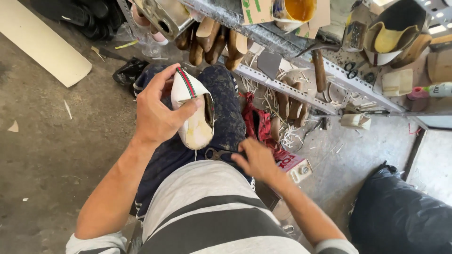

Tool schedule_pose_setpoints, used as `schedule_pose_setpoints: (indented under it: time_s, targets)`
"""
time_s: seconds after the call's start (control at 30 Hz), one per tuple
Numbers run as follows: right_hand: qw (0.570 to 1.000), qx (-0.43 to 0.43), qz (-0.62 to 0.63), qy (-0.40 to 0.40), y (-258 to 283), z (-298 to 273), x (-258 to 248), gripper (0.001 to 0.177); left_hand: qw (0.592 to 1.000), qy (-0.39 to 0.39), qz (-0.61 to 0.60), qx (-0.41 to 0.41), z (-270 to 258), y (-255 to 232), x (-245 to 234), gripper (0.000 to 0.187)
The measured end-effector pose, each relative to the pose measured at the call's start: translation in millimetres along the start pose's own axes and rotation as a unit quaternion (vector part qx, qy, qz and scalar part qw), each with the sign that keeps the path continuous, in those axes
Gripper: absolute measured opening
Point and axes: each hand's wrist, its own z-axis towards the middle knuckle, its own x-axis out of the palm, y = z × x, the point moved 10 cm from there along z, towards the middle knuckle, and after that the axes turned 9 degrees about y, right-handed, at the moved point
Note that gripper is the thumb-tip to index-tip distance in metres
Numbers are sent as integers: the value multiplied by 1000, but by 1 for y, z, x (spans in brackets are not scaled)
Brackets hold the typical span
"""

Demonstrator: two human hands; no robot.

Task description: Shaping a leather shoe upper over a wooden last using lasting pliers and a hammer.

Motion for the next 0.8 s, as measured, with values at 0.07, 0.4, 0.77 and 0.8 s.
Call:
schedule_pose_setpoints:
  time_s: [0.07,0.4,0.77,0.8]
  targets:
    - [999,45,-3,-8,-3,-18,16,31,1000,1,-21,-8,4,23,3,74]
    - [770,-29,634,63,29,4,18,84,967,170,-152,-117,17,99,52,55]
    - [955,65,240,160,113,56,-41,47,881,115,-283,-362,19,134,74,7]
    - [960,46,220,164,116,58,-41,49,881,106,-287,-361,20,135,73,12]
